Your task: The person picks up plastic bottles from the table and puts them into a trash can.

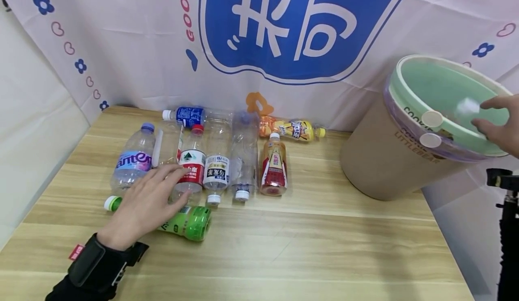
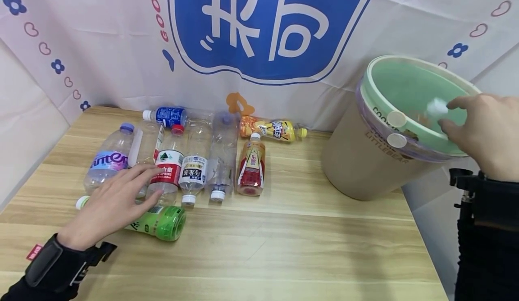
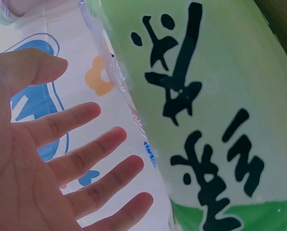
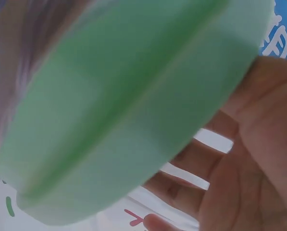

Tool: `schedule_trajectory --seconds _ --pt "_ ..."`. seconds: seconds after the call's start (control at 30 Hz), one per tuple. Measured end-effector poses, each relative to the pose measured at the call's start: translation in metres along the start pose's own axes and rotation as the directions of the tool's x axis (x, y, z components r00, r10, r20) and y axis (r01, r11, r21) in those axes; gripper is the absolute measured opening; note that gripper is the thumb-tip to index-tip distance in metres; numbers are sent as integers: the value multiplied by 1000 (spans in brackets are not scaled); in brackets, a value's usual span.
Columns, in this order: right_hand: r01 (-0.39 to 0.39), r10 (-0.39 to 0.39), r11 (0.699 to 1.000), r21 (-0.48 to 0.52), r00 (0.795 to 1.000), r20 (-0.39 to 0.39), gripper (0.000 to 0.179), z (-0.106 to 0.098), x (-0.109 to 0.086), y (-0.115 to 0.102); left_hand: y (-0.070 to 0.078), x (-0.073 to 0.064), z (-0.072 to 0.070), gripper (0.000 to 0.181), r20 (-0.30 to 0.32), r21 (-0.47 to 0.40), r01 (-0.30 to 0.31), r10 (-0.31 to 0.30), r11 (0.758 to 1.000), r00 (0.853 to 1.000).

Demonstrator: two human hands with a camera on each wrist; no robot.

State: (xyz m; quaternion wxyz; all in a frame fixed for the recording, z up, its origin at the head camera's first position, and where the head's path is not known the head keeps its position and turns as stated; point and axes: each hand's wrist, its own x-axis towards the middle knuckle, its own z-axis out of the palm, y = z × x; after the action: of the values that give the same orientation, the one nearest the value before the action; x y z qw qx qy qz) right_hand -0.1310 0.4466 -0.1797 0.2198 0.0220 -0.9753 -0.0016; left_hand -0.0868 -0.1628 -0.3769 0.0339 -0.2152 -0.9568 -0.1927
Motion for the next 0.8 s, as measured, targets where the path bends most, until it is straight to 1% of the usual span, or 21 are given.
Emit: schedule_trajectory --seconds 0.1,0.13,0.2,0.23,0.3,0.33,0.43,0.53,0.6,0.67,0.8 --pt "-12 16 999 51 996 -86 27 -1 -6 -8 0 0 1 57 5 -2 0 0 1000 1000" --pt "-30 37 997 70 994 -102 28 -2 -7 -13 -1 0 1 57 3 -2 -1 1 1000 1000" --pt "-56 67 993 102 991 -113 29 -4 -10 -26 -1 1 2 57 0 -3 -6 6 1000 1000" --pt "-73 85 991 113 991 -106 31 -6 -11 -34 -1 2 2 56 -3 -5 -10 10 1000 1000" --pt "-79 94 988 135 989 -111 33 -8 -13 -50 -1 3 3 56 -4 -10 -17 17 1000 1000" --pt "-67 84 988 136 989 -124 33 -8 -14 -57 -1 4 3 56 -4 -14 -20 20 1000 1000" --pt "29 1 989 144 979 -202 32 -7 -17 -76 -1 5 3 56 -8 -17 -23 23 1000 1000" --pt "143 -104 981 130 957 -273 28 -1 -20 -93 -2 6 2 56 -5 -26 -17 17 1000 1000" --pt "206 -163 969 133 946 -282 26 4 -22 -105 -2 7 1 56 -3 -28 -13 13 1000 1000" --pt "274 -225 951 143 930 -291 24 13 -24 -116 -2 8 0 56 2 -32 -14 14 999 1000" --pt "351 -286 919 180 906 -311 25 29 -27 -134 -1 8 1 55 4 -37 -15 15 999 1000"
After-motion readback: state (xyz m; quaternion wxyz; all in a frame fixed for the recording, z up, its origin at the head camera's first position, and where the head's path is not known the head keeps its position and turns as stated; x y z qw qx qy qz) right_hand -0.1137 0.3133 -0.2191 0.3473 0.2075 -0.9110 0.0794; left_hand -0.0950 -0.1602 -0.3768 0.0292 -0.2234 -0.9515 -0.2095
